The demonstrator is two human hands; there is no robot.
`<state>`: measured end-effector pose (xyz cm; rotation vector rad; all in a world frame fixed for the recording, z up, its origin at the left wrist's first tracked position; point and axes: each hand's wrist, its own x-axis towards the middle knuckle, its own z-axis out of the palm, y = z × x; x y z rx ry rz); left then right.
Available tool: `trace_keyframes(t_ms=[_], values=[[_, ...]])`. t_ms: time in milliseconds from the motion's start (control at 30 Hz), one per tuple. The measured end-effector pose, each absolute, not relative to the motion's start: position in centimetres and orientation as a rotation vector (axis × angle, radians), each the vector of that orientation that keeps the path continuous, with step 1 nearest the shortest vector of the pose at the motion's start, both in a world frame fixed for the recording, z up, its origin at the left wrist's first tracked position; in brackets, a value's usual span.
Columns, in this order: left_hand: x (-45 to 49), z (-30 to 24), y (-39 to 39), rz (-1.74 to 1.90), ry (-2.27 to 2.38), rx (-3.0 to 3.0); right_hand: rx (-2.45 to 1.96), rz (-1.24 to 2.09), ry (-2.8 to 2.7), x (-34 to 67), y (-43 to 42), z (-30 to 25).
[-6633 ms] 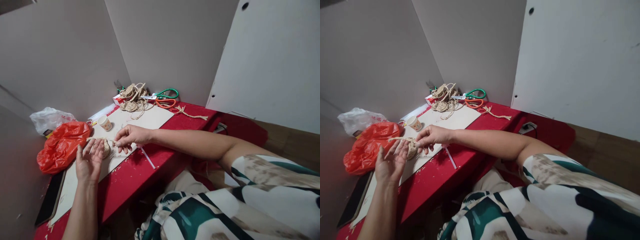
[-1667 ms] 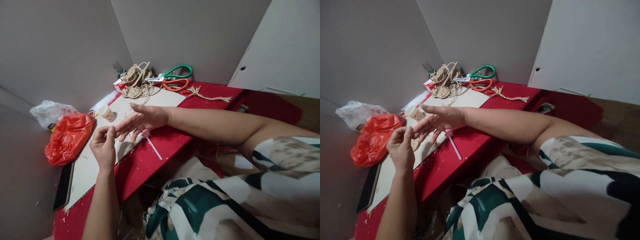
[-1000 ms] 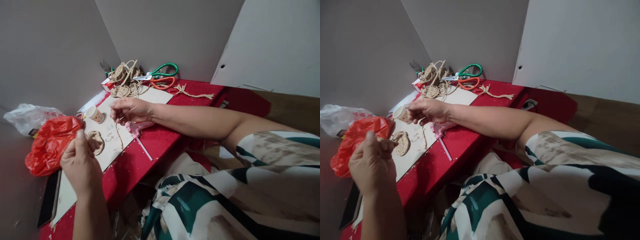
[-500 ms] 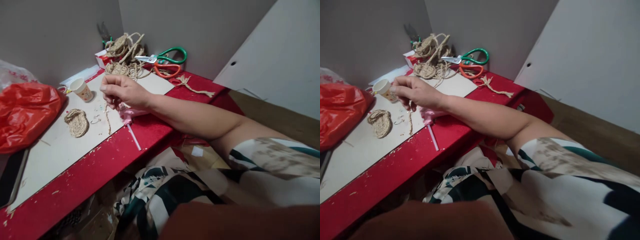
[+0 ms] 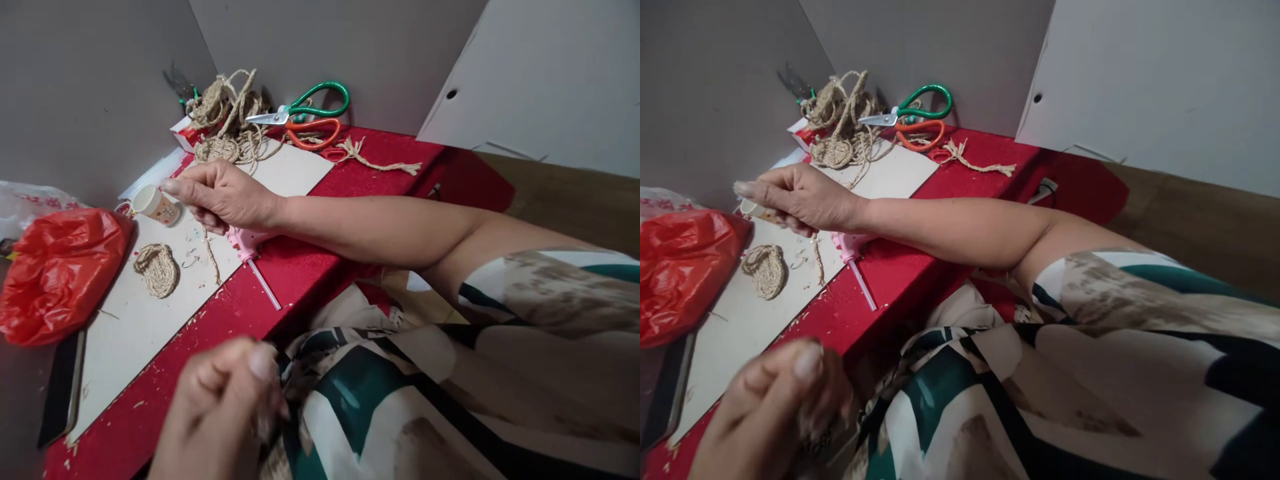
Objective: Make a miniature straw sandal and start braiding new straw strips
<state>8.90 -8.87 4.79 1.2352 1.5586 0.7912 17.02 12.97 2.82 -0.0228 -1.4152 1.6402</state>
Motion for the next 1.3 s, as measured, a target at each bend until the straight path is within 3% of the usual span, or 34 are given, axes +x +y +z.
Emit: trace_keyframes(t_ms=[200,267,467,600,800,1033,1300], values=[[0.6,3.7,0.2,1.241,2.079,1.732,-0.033,1.654,-1.386,16.8,13.3,3.0],[-1.4,3.4,2.5,1.076,2.209,1.920,-0.041,1.672,-1.369,17.1,13.3,3.4],[-1.4,3.6,7.0,0.119,2.340,2.300,-0.100,1.667,-1.369,18.3,13.4,4.5],[-1.3,3.4,8.4,-0.087,2.247,2.338,-0.158,1.677,-1.320,18.6,13.7,4.8],[-2.6,3.5,9.2,0.004,2.192,2.189,-0.179,1.674,-1.315,19.0,13.8,5.1],[-1.4,5.0,9.7,0.430,2.083,1.987,-0.199,1.686,-1.399,19.0,13.9,5.0],[-1.0,3.8,10.7,0.328,2.028,1.926,-0.150,1.682,-1.479,18.2,14.6,4.0]])
